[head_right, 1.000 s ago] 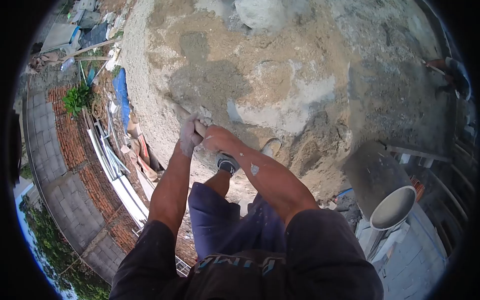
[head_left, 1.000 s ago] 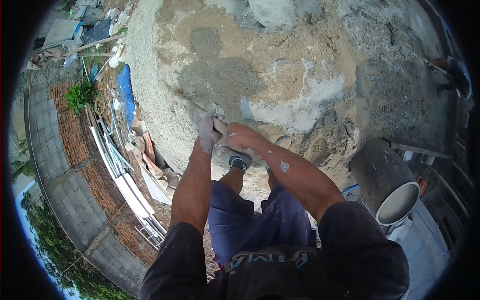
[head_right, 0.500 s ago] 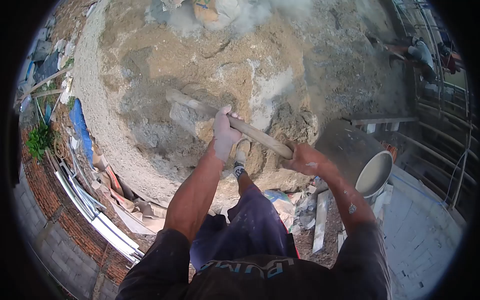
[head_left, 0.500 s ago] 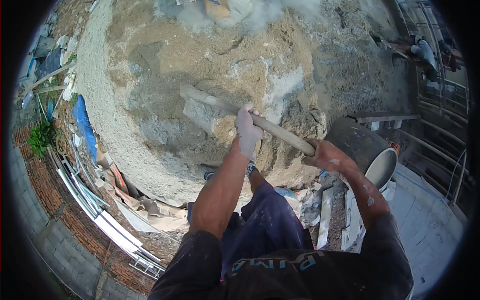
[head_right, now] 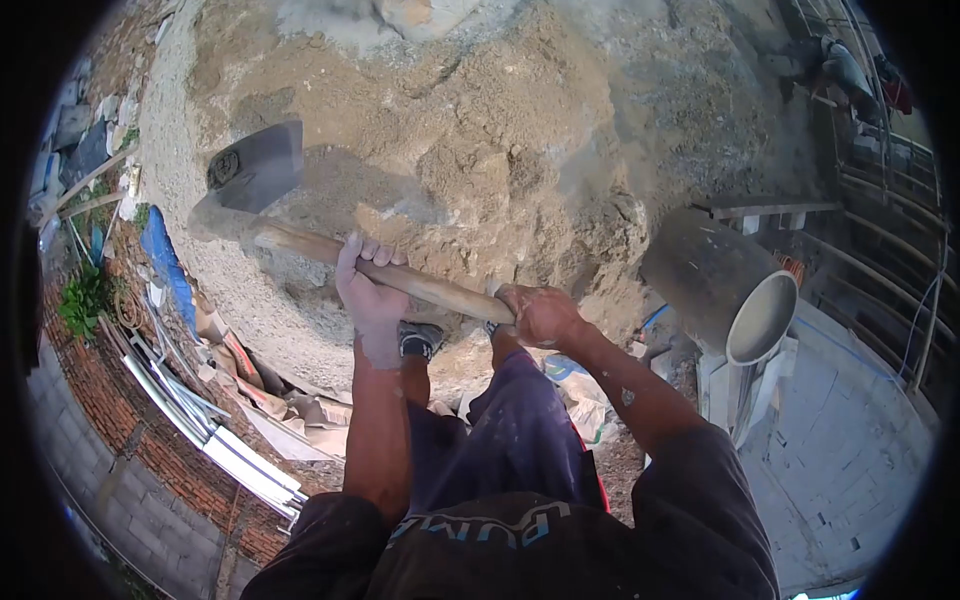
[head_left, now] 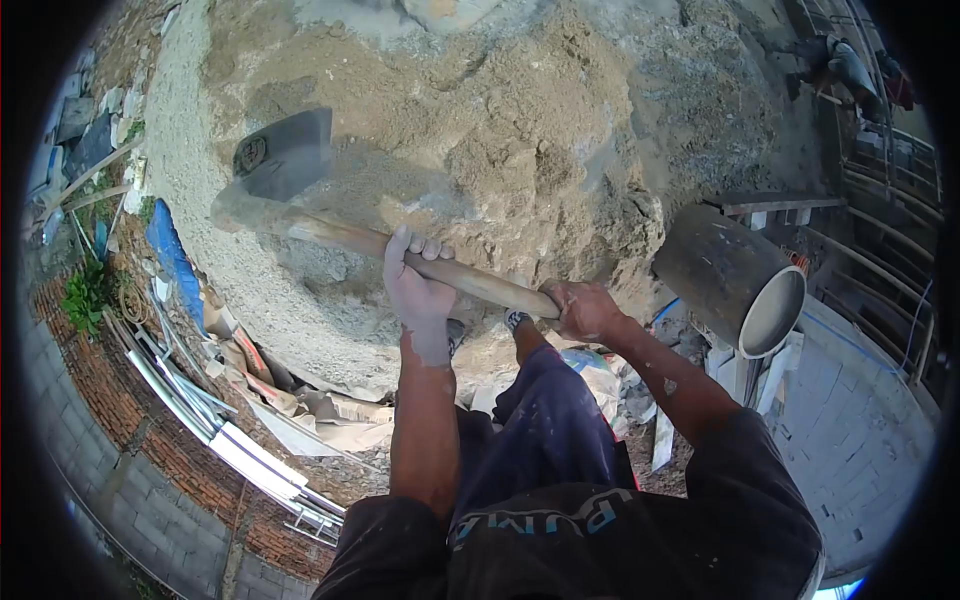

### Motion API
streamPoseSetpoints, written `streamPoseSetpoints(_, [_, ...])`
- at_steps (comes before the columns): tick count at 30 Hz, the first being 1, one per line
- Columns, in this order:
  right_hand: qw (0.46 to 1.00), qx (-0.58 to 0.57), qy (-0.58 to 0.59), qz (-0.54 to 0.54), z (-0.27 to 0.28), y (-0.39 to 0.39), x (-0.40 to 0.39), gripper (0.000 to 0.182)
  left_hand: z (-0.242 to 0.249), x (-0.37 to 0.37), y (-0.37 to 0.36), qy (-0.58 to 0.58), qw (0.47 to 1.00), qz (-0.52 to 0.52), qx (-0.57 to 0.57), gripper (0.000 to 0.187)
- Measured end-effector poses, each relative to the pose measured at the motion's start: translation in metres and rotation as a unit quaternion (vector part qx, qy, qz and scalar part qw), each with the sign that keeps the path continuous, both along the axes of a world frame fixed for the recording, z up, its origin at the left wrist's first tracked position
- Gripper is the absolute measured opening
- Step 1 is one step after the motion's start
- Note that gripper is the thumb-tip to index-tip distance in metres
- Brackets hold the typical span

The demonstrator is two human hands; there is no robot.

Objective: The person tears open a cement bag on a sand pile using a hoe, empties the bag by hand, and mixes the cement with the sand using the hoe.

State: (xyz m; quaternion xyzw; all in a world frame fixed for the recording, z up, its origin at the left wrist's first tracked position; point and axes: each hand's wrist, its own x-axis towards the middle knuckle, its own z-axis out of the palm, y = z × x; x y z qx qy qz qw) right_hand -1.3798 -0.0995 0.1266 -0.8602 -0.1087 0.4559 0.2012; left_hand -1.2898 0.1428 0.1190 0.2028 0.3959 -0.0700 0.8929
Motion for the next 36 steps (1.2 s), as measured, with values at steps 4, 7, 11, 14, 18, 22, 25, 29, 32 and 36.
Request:
streamPoseSetpoints(4, [0.975,0.195,-0.103,-0.029,-0.041,0.127,-0.013,0.044,0.006,-0.018,0.124,-0.032,0.987,0.067,0.139,0.019])
streamPoseSetpoints(7, [0.981,0.190,-0.031,0.000,-0.028,0.199,0.009,0.041,-0.009,-0.049,0.127,0.113,0.941,0.063,0.314,0.020])
streamPoseSetpoints(11, [0.986,0.113,0.113,-0.042,-0.035,0.189,0.001,0.039,-0.101,-0.096,0.113,0.283,0.908,-0.026,0.307,0.022])
streamPoseSetpoints(14, [0.986,0.107,0.108,-0.067,-0.052,0.150,-0.026,0.038,-0.157,-0.119,0.082,0.318,0.889,-0.247,0.217,0.021])
streamPoseSetpoints(18, [0.968,0.095,0.199,-0.123,0.011,0.117,0.044,0.030,-0.170,-0.101,0.062,0.259,0.939,-0.204,0.098,0.014])
streamPoseSetpoints(22, [0.964,0.129,0.231,-0.033,0.024,0.068,0.100,0.026,-0.109,-0.039,0.029,0.260,0.964,-0.045,0.019,0.021])
streamPoseSetpoints(25, [0.969,0.090,0.230,-0.026,0.073,0.015,0.137,0.028,-0.120,-0.003,0.013,0.274,0.961,0.030,-0.004,0.025])
streamPoseSetpoints(29, [0.984,0.012,0.175,-0.039,0.114,-0.069,0.147,0.034,-0.093,0.042,-0.058,0.213,0.976,-0.005,-0.034,0.026])
streamPoseSetpoints(32, [0.991,0.000,0.120,-0.056,0.126,-0.140,0.136,0.043,-0.075,0.064,-0.129,0.154,0.984,-0.040,-0.078,0.020])
streamPoseSetpoints(36, [0.993,-0.098,0.012,-0.066,0.108,-0.202,0.098,0.048,-0.063,0.070,-0.196,0.092,0.987,-0.085,-0.097,0.015])
